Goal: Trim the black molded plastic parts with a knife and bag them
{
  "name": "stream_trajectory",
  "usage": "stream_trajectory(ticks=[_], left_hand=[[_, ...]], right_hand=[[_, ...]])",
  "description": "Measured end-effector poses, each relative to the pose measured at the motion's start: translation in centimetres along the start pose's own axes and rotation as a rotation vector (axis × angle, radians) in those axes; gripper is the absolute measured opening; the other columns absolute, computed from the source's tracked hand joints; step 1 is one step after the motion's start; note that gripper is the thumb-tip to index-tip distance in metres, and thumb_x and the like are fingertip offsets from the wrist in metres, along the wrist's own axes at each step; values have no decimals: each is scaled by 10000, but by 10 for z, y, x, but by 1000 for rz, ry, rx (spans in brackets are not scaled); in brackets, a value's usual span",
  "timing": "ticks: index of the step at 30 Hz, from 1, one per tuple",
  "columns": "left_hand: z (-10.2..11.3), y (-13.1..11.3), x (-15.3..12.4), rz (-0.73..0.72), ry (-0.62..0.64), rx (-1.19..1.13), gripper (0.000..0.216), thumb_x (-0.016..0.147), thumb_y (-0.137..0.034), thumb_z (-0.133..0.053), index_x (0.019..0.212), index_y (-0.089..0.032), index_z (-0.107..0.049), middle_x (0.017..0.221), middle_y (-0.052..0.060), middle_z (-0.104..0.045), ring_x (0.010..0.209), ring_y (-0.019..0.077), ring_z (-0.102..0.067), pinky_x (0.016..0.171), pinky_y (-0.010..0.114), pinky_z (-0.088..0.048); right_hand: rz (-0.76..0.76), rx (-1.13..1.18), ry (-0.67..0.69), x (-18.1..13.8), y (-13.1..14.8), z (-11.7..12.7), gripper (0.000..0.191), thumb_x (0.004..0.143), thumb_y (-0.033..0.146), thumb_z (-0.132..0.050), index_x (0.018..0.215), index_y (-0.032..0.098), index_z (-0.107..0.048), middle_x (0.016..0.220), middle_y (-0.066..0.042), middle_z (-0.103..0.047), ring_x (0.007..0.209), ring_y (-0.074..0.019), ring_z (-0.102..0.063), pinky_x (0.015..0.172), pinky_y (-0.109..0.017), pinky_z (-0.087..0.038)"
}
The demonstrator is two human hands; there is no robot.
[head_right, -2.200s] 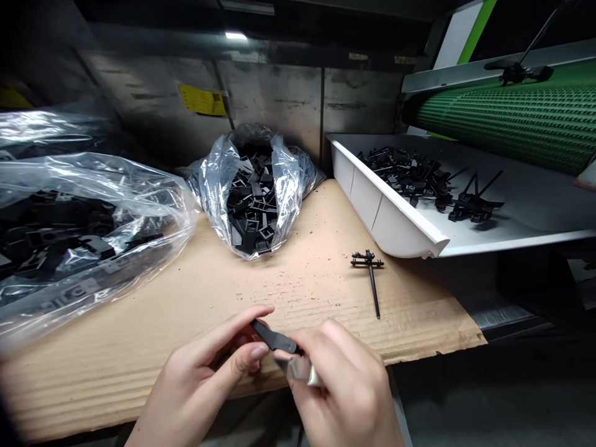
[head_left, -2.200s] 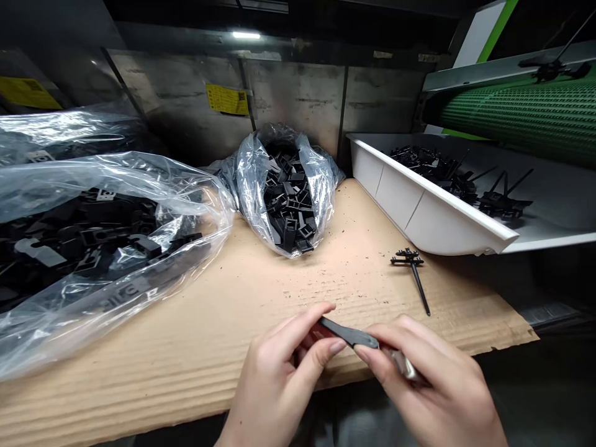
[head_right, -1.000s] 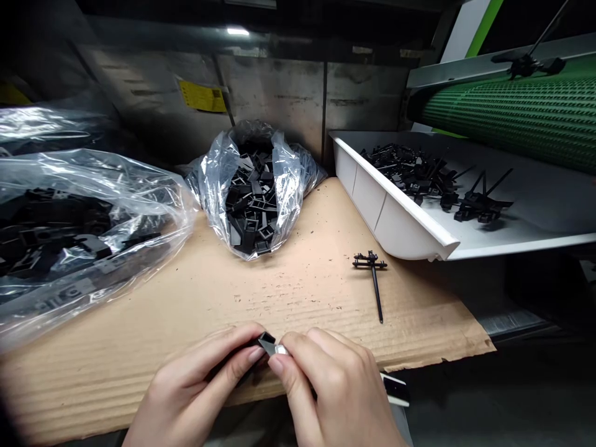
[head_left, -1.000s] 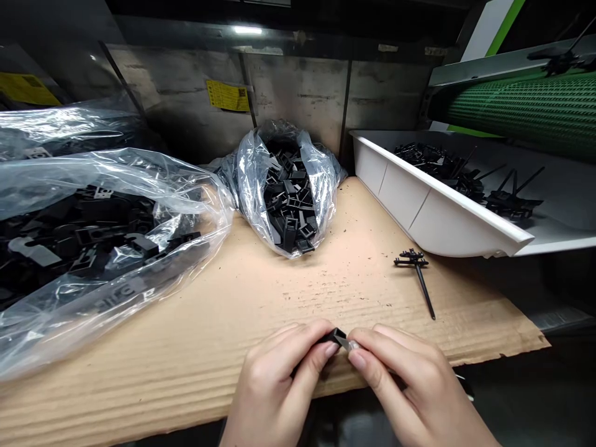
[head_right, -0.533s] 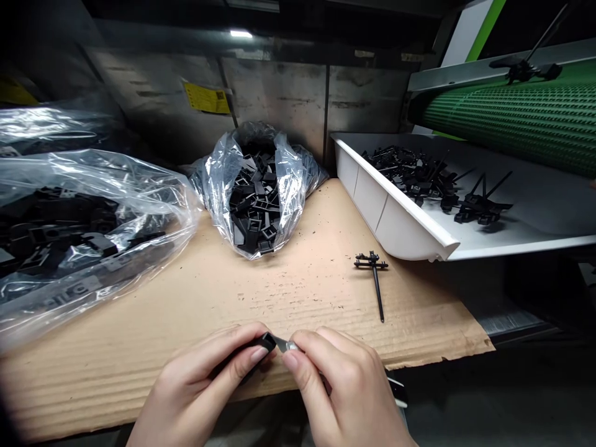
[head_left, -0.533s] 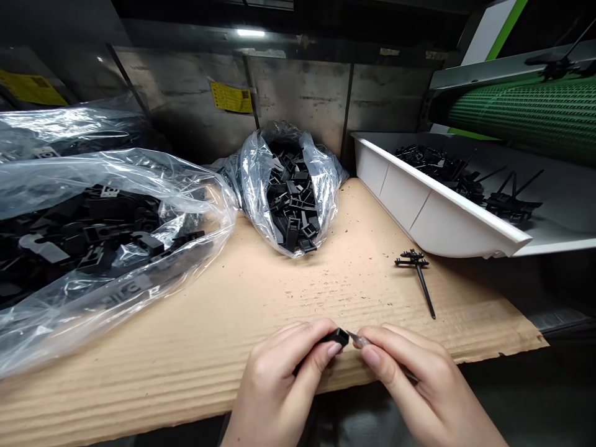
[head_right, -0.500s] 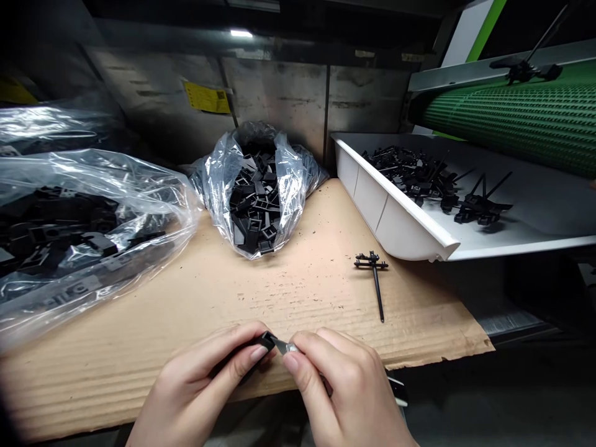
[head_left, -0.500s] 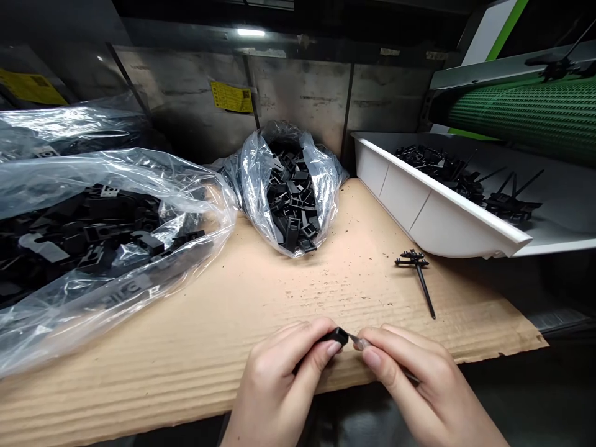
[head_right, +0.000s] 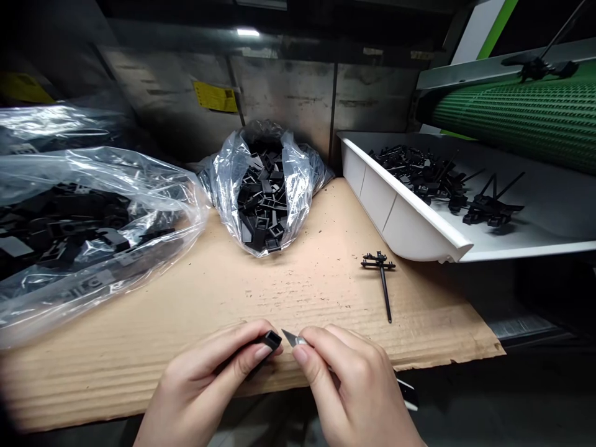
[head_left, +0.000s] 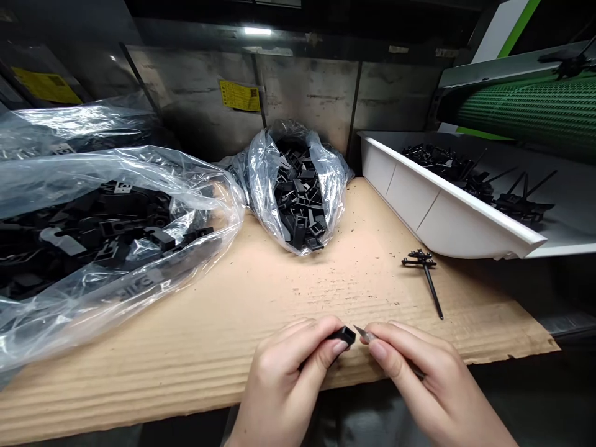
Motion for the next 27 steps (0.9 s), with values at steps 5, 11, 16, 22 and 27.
stream_trajectory(ticks=[5,11,16,22,27], left_hand=[[-7,1,1,42,76,-59,197,855,-129,-570,876,-260,-716,758,-49,-704,691,109,-642,658,151,-477],[-13,13,2,195,176,-178,200,888,-171,-504,796,-213,-676,732,-21,-629,617,107,-565,555,162,-438],[-12,12,0,212,166,-214,222,898,-222,-482,734,-192,-629,719,-3,-604,614,122,-524,534,184,-409],[-12,10,-1,207,178,-238,222,905,-199,-474,736,-200,-618,657,-24,-537,590,111,-484,535,180,-384],[-11,10,-2,199,190,-252,211,916,-203,-477,764,-212,-623,665,-40,-526,616,97,-492,570,161,-388]], right_hand=[[34,11,39,-2,4,5,215,906,199,-439,748,232,-581,642,32,-595,663,-135,-645,572,-176,-482],[83,37,80,-5,13,9,191,907,171,-460,875,260,-626,691,40,-631,663,-115,-650,602,-153,-499],[195,133,4,-3,28,12,189,907,156,-469,964,275,-604,675,56,-620,578,-94,-617,566,-157,-475],[218,178,60,-1,37,-2,174,898,133,-463,912,258,-584,667,32,-570,584,-105,-574,552,-178,-454],[118,155,60,1,30,-5,186,915,175,-438,794,225,-571,636,25,-536,556,-102,-552,516,-190,-433]])
Point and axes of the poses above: each hand's wrist, its own x-axis towards the middle knuckle, its own z-axis out of the back of the hand, y = z × x, the point moved 10 cm from there along x, towards the middle knuckle
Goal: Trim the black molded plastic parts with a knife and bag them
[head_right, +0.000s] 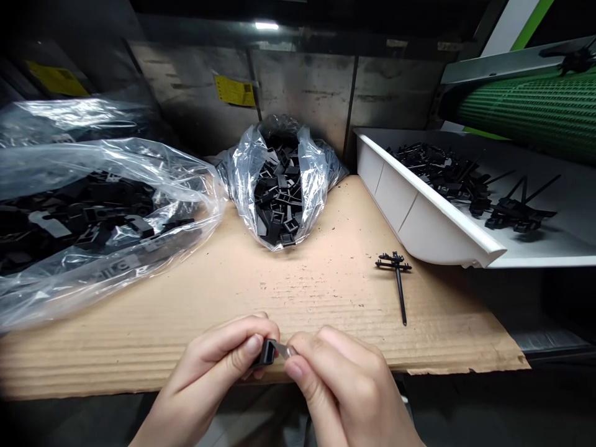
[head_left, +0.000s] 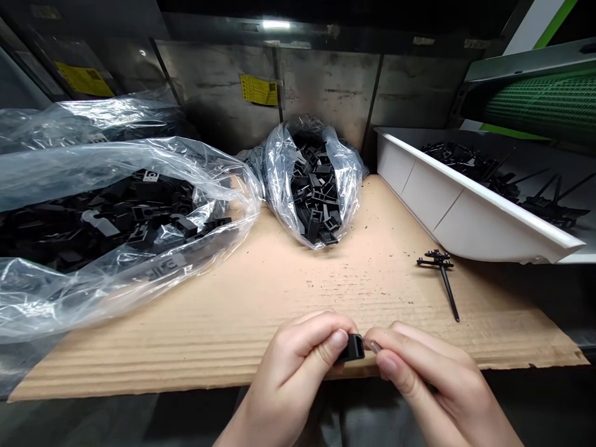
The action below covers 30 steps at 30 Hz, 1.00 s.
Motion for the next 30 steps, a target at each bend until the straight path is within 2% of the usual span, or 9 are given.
stream_trajectory(ticks=[5,7,10,15,21,27,30], left_hand=[[1,-5,-1,-54,-17,38,225,911,-168,-480,749,-201,-631,636,-36,-518,582,95,-487,528,164,-383],[0,-13,-3,-128,-32,83,223,902,-139,-483,749,-198,-634,628,-32,-520,562,97,-491,525,171,-393],[5,-23,-6,-242,-121,182,213,891,-103,-482,782,-193,-641,661,-12,-560,603,117,-542,571,186,-431],[5,-30,-10,-365,-194,297,190,882,-90,-481,851,-188,-641,689,20,-612,641,153,-591,591,215,-475],[6,-32,-14,-389,-206,335,175,878,-92,-492,851,-180,-641,694,21,-621,645,147,-592,607,210,-479],[6,-27,-12,-318,-172,273,192,893,-105,-486,824,-209,-633,688,-5,-603,622,129,-576,595,194,-468],[4,-27,-11,-326,-153,270,193,894,-104,-482,838,-211,-633,700,-3,-605,633,132,-582,604,200,-469]], right_hand=[[14,-78,-12,2,-4,2,187,917,172,-440,798,210,-580,661,11,-573,578,-114,-585,535,-196,-464],[29,-177,-58,1,-6,8,162,911,168,-453,859,207,-601,686,1,-593,632,-132,-622,568,-202,-489],[59,-250,-115,-2,-3,14,159,901,168,-474,929,220,-621,669,3,-601,706,-154,-665,586,-193,-514],[134,-332,-101,-3,17,8,226,922,194,-424,850,207,-638,625,-24,-635,594,-164,-661,522,-218,-522],[133,-333,-112,-2,18,3,220,912,193,-439,805,205,-631,624,-15,-624,569,-152,-643,510,-211,-496],[-33,-248,-115,-2,-10,6,209,918,200,-436,818,199,-619,690,-27,-618,645,-161,-626,578,-233,-490],[-82,-145,-112,0,-15,10,227,923,247,-438,778,213,-609,634,-2,-601,584,-141,-605,544,-207,-485]])
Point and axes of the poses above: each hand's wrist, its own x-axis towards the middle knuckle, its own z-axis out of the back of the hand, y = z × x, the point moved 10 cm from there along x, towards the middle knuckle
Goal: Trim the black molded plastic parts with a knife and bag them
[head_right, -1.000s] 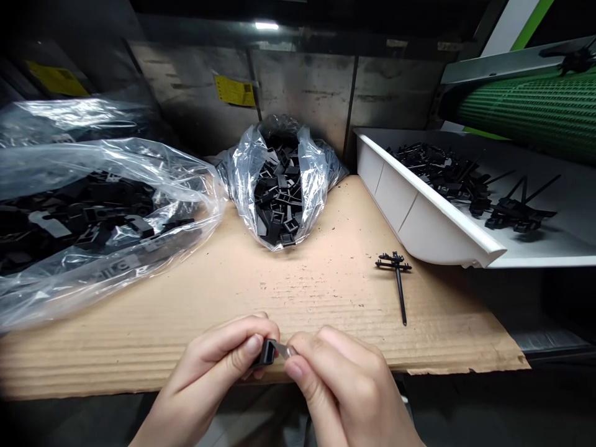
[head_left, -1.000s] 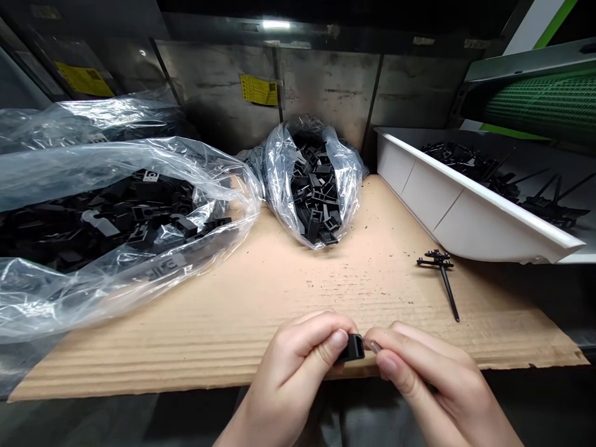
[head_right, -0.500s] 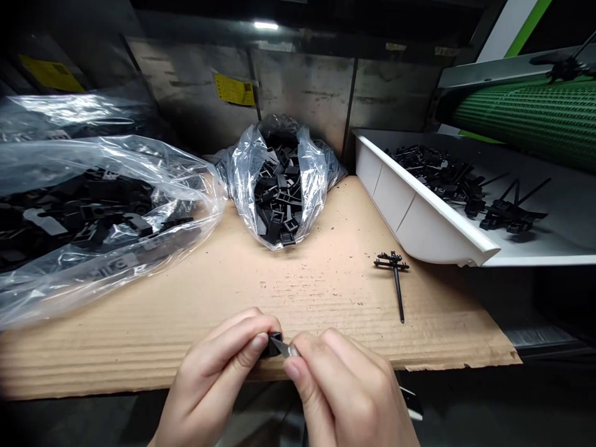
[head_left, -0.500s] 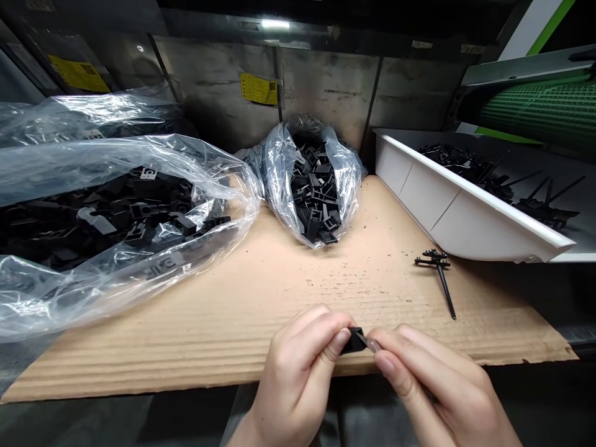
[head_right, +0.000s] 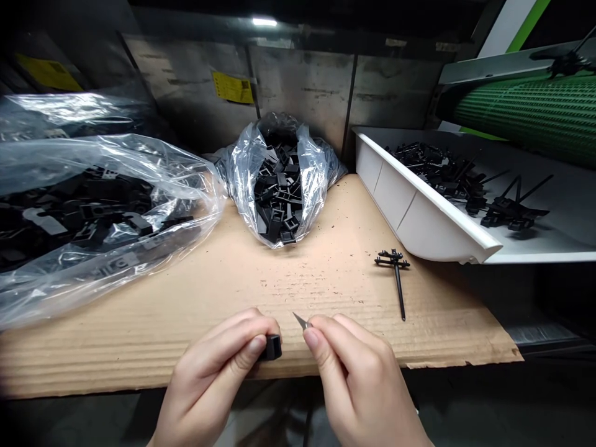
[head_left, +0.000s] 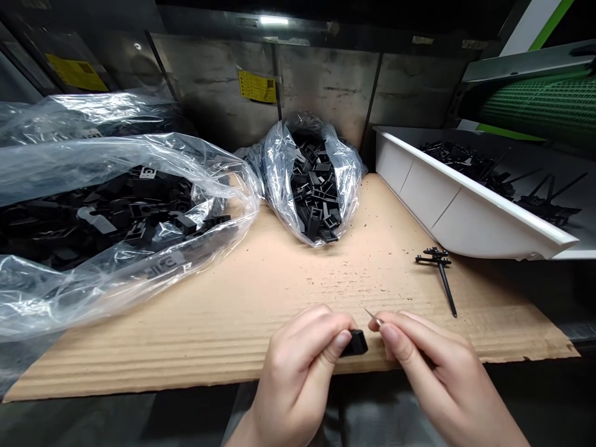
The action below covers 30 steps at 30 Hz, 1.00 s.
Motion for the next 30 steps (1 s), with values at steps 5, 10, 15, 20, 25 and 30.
stream_trajectory(ticks=[5,10,15,20,25,30], left_hand=[[-1,3,1,25,16,-22,200,904,-115,-467,827,-210,-626,679,-6,-583,613,130,-562,583,207,-444],[-6,7,1,90,102,-117,224,928,-148,-439,783,-203,-599,668,-17,-552,620,120,-537,587,203,-409],[-10,19,1,237,124,-280,342,958,-288,-392,651,-185,-500,592,-27,-421,543,115,-412,524,224,-347],[-14,28,-4,347,133,-376,358,937,-346,-421,631,-179,-501,604,-15,-416,568,132,-391,540,249,-329],[-23,30,-7,406,223,-503,389,916,-364,-441,572,-182,-429,560,-24,-380,516,118,-330,485,248,-276],[-19,31,-6,404,188,-503,396,915,-357,-434,564,-178,-399,557,-28,-390,506,102,-334,472,238,-264]], right_hand=[[-70,99,19,0,-6,3,187,891,323,-497,817,233,-645,676,1,-644,612,-143,-631,554,-186,-512],[-219,214,269,0,-13,-20,290,903,413,-454,751,215,-603,631,18,-600,574,-122,-591,504,-169,-482],[-101,303,223,8,3,-12,206,913,331,-459,866,254,-644,792,6,-636,737,-127,-625,673,-184,-507],[-209,391,317,7,2,-34,326,899,427,-463,676,198,-529,610,35,-454,583,-109,-468,528,-200,-402],[-360,538,277,15,-7,-49,377,872,453,-490,609,201,-392,564,68,-304,511,-81,-293,446,-209,-249],[-437,617,220,9,-17,-43,313,867,452,-510,696,190,-515,566,70,-346,501,-73,-282,448,-211,-233]])
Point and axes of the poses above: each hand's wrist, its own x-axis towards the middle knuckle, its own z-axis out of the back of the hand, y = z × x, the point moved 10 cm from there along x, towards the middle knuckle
